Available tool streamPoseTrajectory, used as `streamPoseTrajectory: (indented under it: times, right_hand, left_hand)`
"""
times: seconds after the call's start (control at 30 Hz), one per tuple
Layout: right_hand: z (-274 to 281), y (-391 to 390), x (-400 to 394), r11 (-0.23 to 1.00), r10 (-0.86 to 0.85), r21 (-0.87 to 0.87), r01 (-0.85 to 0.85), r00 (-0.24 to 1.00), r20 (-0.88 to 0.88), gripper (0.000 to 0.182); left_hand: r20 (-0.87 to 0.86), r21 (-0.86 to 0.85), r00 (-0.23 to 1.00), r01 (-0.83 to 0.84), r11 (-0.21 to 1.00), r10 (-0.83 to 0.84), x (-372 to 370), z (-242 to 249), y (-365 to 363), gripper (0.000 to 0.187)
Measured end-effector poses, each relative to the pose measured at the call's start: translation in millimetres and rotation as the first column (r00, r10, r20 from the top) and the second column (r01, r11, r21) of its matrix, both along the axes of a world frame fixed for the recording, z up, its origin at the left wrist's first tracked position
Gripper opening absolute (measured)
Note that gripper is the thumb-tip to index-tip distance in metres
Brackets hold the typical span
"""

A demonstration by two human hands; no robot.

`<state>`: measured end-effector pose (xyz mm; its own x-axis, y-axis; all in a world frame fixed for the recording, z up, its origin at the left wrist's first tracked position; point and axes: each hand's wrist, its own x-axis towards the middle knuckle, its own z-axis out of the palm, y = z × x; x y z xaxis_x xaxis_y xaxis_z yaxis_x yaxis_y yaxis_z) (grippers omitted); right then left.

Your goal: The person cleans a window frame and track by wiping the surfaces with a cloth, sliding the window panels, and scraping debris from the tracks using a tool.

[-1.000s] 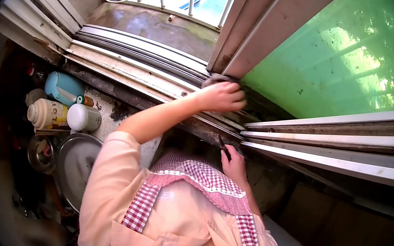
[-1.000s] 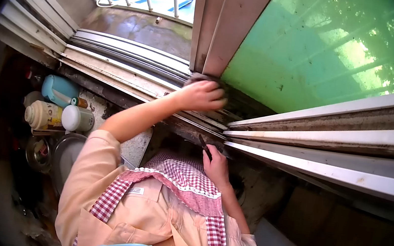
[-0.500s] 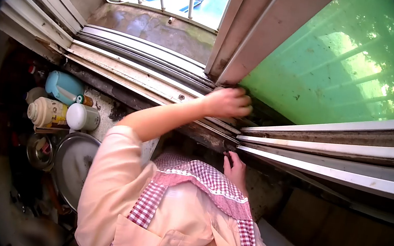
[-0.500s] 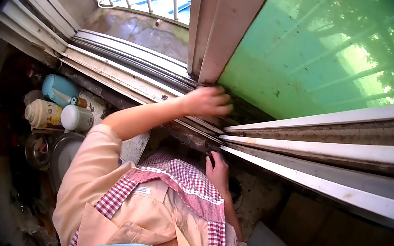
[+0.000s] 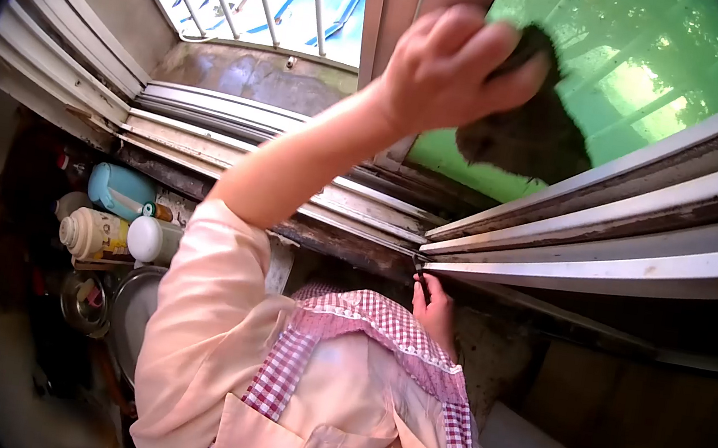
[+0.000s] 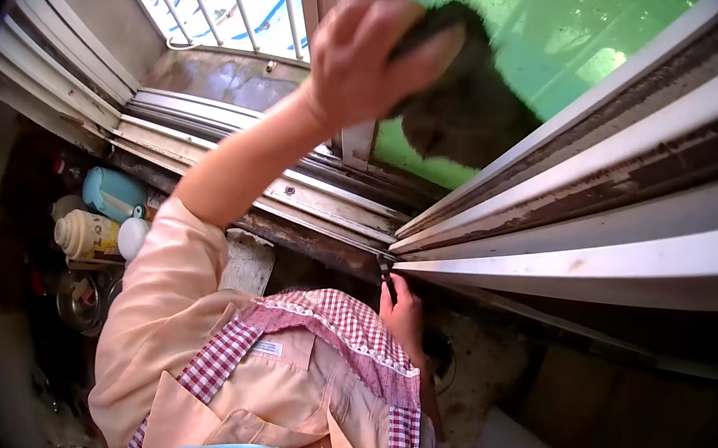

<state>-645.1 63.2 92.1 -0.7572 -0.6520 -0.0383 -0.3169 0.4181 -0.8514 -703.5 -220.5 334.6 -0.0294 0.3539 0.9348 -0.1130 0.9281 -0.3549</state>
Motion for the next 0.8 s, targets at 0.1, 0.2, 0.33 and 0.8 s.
streamPoseTrajectory:
  times: [0.1, 0.2, 0.33, 0.8]
  right_hand:
    - [2, -2, 5, 0.994, -0.032, -0.107, 0.027, 0.999, -0.042, 0.020]
    - [-7, 2, 5, 0.994, -0.002, -0.105, -0.005, 0.998, -0.064, 0.019]
    - [-1, 7, 4, 0.997, -0.001, -0.083, -0.006, 0.996, -0.084, 0.019]
    - [5, -2, 11, 0.996, -0.035, -0.082, 0.034, 0.999, -0.018, 0.019]
  left_hand:
    - [0.252, 0.042, 0.968, -0.016, 0.999, 0.005, 13, -97, 3, 0.033]
    - [0.531, -0.030, 0.847, 0.046, 0.998, -0.023, 30, -197, 1, 0.031]
    - [0.595, 0.086, 0.797, 0.063, 0.994, -0.102, 35, -156, 5, 0.029]
    - [-0.015, 0.202, 0.984, -0.169, 0.965, 0.175, -45, 62, 43, 0.030]
